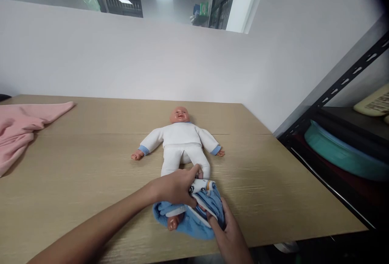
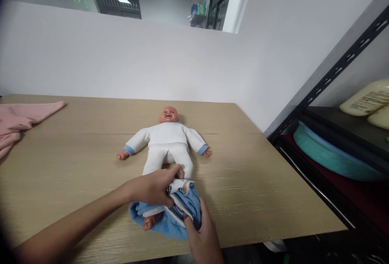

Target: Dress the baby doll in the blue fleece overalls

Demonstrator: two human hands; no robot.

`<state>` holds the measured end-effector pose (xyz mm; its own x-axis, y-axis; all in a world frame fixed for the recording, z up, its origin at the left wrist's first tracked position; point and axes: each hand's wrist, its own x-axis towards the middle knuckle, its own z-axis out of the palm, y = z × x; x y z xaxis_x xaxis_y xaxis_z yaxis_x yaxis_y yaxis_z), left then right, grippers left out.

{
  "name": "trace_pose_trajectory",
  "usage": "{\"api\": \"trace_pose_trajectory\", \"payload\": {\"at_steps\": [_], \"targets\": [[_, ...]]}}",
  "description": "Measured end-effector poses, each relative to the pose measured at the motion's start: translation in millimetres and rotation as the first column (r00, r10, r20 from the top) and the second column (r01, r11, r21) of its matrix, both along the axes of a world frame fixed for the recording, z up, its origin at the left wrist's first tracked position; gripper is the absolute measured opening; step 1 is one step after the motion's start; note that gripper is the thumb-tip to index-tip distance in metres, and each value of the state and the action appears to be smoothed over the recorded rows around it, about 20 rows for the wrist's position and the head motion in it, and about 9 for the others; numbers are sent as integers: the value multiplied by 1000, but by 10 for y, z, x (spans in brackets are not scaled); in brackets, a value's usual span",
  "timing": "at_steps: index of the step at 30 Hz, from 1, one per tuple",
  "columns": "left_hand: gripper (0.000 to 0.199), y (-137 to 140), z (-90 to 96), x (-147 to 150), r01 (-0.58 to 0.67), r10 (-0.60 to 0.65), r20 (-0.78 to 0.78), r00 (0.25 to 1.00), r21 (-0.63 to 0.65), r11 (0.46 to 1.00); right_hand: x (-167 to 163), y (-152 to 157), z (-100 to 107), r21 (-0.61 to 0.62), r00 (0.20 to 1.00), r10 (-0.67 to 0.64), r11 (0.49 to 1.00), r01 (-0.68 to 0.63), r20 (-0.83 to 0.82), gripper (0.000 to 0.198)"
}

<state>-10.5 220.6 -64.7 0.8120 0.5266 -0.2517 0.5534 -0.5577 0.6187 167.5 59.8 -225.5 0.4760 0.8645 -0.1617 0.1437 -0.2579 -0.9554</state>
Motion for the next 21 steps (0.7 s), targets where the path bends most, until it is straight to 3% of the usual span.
{"api": "trace_pose_trajectory", "payload": {"at_steps": [4, 9, 11, 15, 21], "targets": [[73, 103, -22, -11, 4, 13, 219, 976, -78, 997, -50, 60, 60, 162, 981, -13, 986, 45, -193, 67], [73, 167, 16, -18, 14, 41, 310, 950, -175, 985, -36, 194, 247, 321, 955, 42, 945, 57, -292, 54], [74, 188, 8, -18, 17, 41, 324, 945, -175, 984, -11, 248, 324, 372, 957, 47, 926, 66, -286, 49], [77, 219, -49, -23, 4, 53, 319, 946, -174, 985, 78, 371, 445, 458, 976, 132, 888, -39, -171, 41], [53, 181, -45, -97, -9, 59, 383, 922, -130, 991, 295, 613, 569, 508, 971, 235, 843, -180, -46, 50]]}}
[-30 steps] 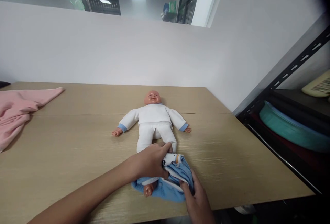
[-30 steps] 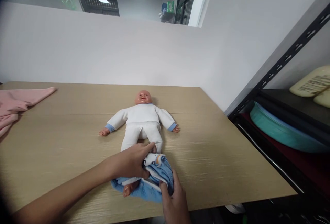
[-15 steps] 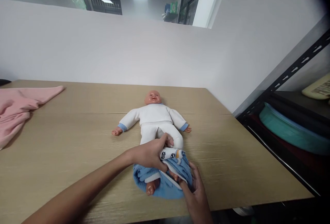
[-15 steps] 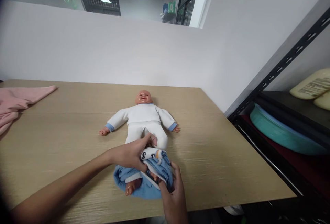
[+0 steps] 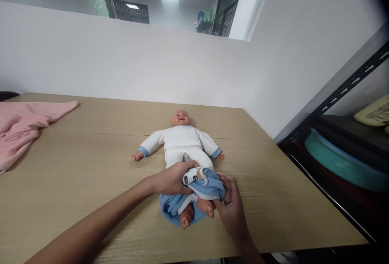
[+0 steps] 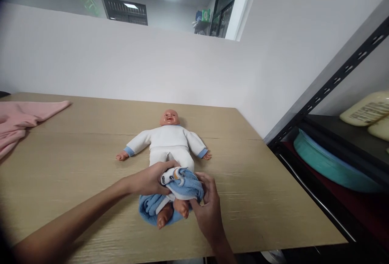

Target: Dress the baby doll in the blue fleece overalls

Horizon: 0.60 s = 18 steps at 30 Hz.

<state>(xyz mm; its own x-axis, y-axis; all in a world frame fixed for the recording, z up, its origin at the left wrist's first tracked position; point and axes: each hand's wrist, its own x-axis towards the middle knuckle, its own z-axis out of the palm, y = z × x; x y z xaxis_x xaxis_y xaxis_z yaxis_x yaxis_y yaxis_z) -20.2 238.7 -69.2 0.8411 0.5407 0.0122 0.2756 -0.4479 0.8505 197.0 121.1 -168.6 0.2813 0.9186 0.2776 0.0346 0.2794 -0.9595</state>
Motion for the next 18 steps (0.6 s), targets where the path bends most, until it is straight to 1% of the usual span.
{"api": "trace_pose_trajectory", "payload": {"at_steps": [2, 4, 6, 8, 9, 10, 12, 14, 15, 18], "targets": [[45, -18, 14, -35, 7, -7, -15, 1000, -2, 1000, 108, 97, 58, -35, 988, 139, 990, -137, 66, 49], [39, -27, 16, -68, 22, -22, -18, 1000, 26, 999, 223, 194, 135, -92, 946, 282, 958, -270, 160, 40], [32, -30, 5, -101, 45, -41, -35, 999, 121, 992, 327, 271, 230, -138, 887, 380, 925, -355, 263, 28], [36, -46, -9, -151, 49, -32, -70, 997, 263, 963, 408, 308, 329, -155, 825, 435, 900, -407, 360, 18], [40, -65, -14, -187, 38, -11, -81, 997, 333, 942, 438, 307, 373, -166, 792, 462, 886, -433, 400, 18], [44, -94, -18, -233, 17, 18, -84, 996, 393, 920, 464, 296, 410, -181, 759, 491, 869, -461, 428, 21], [51, -177, -27, -355, -63, 104, -63, 993, 470, 880, 504, 252, 453, -208, 716, 533, 843, -496, 450, 37], [54, -280, -54, -502, -164, 210, -40, 977, 486, 858, 533, 209, 455, -217, 705, 545, 835, -506, 453, 47], [52, -330, -80, -576, -211, 256, -33, 966, 469, 858, 542, 199, 445, -210, 710, 540, 838, -504, 452, 46], [46, -433, -211, -745, -299, 316, 5, 949, 340, 892, 534, 259, 394, -150, 744, 497, 862, -485, 447, 27]]}}
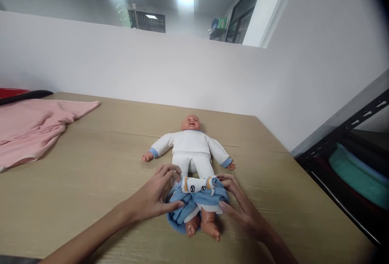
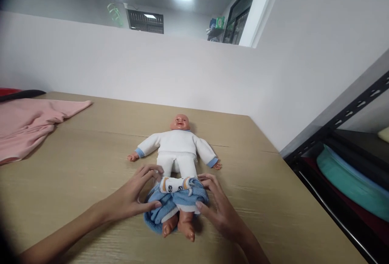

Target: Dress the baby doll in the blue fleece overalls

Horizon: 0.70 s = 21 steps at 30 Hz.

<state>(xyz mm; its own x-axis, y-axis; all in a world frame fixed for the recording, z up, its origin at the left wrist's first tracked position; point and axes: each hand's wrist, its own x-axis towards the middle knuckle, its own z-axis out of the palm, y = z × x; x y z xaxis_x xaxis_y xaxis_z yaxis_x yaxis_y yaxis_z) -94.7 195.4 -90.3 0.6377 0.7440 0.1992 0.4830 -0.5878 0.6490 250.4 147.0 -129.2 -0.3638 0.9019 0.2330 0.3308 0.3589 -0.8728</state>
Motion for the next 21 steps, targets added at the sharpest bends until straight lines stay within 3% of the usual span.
{"api": "trace_pose_trajectory", "payload": {"at_steps": [2, 5, 8, 10, 12, 14, 18, 21], "targets": [[36, -11, -113, -40, -14, 23, 90, 996, -96, 995, -39, 120, -44, 7, 998, -18, 1000, 18, -64, 19], [27, 49, -267, 7, -12, 80, 275, 958, -242, 970, -125, 381, -133, -86, 974, -41, 996, 22, -224, 22], [34, 130, -381, 101, 31, 163, 425, 891, -416, 909, -201, 631, -259, -199, 933, -91, 980, 22, -348, 31], [42, 145, -451, 144, -37, 299, 433, 850, -518, 855, -242, 725, -355, -249, 908, -136, 968, 36, -396, 40], [48, 105, -521, 165, -141, 443, 417, 794, -583, 800, -281, 739, -447, -275, 890, -197, 958, 85, -412, 46], [48, 16, -584, 172, -160, 515, 425, 745, -635, 756, -322, 691, -521, -279, 878, -272, 945, 168, -393, 49], [50, -195, -668, 184, -39, 530, 447, 721, -737, 674, -395, 558, -595, -340, 843, -355, 914, 222, -404, 52], [53, -290, -684, 204, 12, 496, 476, 726, -730, 683, -438, 502, -574, -428, 791, -394, 884, 187, -469, 54]]}}
